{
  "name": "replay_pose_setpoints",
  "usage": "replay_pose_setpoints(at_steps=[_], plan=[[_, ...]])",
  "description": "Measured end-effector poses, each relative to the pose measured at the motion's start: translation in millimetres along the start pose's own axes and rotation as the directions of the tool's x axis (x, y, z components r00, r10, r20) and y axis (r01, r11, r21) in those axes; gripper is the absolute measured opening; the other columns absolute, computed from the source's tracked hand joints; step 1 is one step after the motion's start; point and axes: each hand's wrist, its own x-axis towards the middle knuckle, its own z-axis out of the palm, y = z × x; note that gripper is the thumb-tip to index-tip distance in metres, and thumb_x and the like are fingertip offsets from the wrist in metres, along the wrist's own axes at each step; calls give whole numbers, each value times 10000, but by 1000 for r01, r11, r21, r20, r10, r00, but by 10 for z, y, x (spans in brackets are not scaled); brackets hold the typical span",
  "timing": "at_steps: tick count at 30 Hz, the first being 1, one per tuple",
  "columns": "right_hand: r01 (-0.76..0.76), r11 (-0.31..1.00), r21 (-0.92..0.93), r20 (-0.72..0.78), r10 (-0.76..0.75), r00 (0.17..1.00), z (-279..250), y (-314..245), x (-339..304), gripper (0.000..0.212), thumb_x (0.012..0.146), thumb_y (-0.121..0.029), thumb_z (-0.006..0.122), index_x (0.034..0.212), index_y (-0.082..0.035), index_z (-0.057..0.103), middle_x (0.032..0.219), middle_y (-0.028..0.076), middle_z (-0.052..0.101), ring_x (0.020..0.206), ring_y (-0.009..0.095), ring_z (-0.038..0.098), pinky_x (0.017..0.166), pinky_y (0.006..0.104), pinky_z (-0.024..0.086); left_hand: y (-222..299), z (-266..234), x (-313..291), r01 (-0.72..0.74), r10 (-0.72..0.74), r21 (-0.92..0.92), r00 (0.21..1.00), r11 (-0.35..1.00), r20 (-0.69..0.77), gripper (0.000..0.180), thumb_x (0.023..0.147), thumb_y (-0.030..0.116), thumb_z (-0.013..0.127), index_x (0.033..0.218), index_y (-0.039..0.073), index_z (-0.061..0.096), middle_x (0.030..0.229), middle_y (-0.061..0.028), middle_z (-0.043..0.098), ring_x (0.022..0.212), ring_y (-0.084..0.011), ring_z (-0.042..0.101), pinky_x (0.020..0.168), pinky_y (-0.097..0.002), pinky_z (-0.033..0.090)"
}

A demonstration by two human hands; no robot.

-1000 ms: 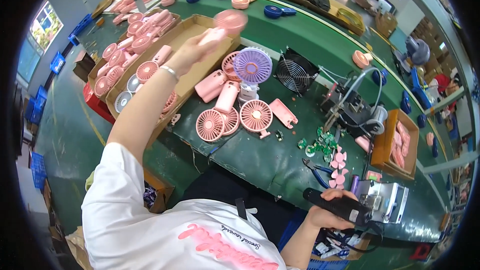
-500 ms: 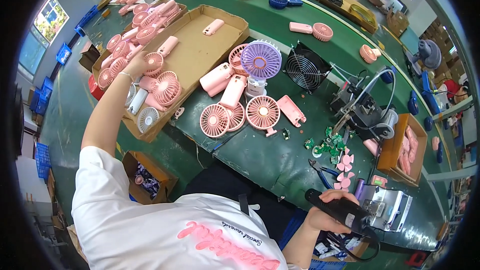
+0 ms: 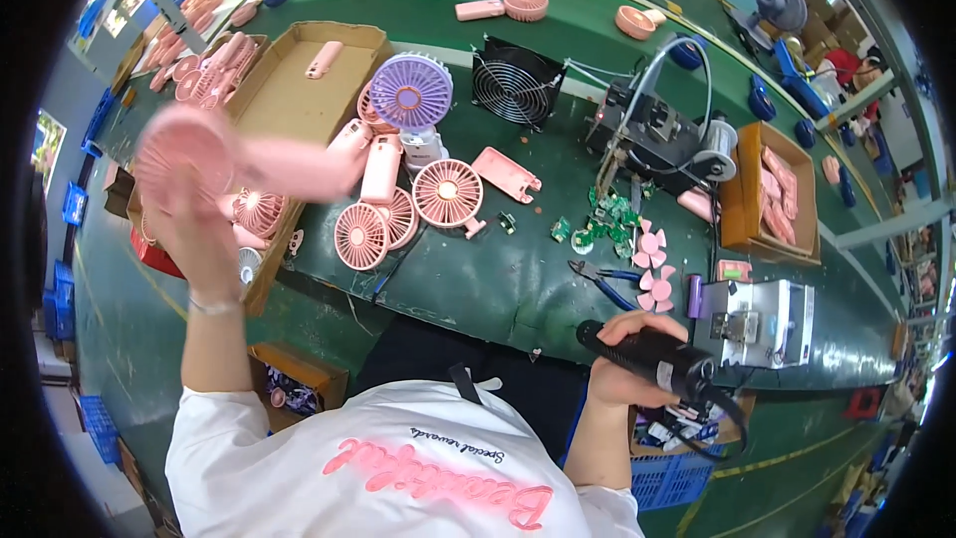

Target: The person assembles portable hand fans by inserting batteries into the fan housing, then securing the housing with an electric screwdriver.

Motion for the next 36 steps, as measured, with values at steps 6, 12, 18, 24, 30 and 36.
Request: replay_pose_setpoints(at_steps=[6, 12, 18, 24, 30, 36], plan=[[-47, 998, -36, 77, 50, 996, 92, 7, 24, 946, 768, -882, 277, 992, 13, 490, 584, 106, 541, 475, 192, 527, 459, 271, 433, -325, 445, -1114, -123, 99, -38, 537, 992, 838, 603, 651, 61, 806, 1198, 27, 556, 1117, -130, 622, 1055, -229, 614, 895, -339, 496], [-41, 999, -27, 106, 43, 993, 149, -36, -9, 939, 777, -873, 277, 1005, 14, 486, 571, 104, 525, 475, 195, 517, 459, 280, 435, -796, 505, -1890, 372, -426, 306, 302, 876, 853, 516, 838, 90, 683, 1296, 11, 460, 1078, -120, 643, 973, -187, 634, 891, -326, 487], [-74, 997, -18, 63, 75, 995, 81, -27, 79, 933, 772, -875, 294, 1010, 6, 489, 560, 95, 499, 459, 182, 488, 435, 274, 419, -407, 648, -1909, 849, -574, 149, 204, 508, 793, 516, 930, 5, 537, 1362, 54, 260, 1110, -107, 571, 916, -158, 642, 760, -278, 530], [-41, 998, 47, 107, 36, 994, 21, -6, 35, 965, 784, -870, 257, 1009, 39, 486, 600, 120, 538, 473, 198, 523, 452, 281, 446, -261, 612, -2016, 841, -498, 75, 243, 535, 832, 459, 979, 78, 438, 1384, 31, 227, 1100, -161, 573, 862, -198, 636, 761, -335, 544], [-24, 997, 67, 152, 13, 988, 42, -11, 20, 931, 797, -854, 282, 1021, 27, 484, 585, 114, 531, 471, 196, 509, 453, 285, 436, -207, 628, -2018, 857, -521, 83, 230, 509, 822, 424, 972, 91, 396, 1366, 23, 255, 1101, -183, 579, 832, -210, 645, 752, -328, 546], [-28, 996, 81, 145, 16, 989, 12, -19, 20, 962, 782, -865, 300, 1021, 46, 492, 603, 128, 555, 483, 200, 527, 474, 288, 453, -121, 650, -1994, 890, -535, 87, 189, 448, 824, 422, 988, 109, 414, 1361, 3, 250, 1121, -153, 579, 853, -167, 627, 759, -312, 540]])
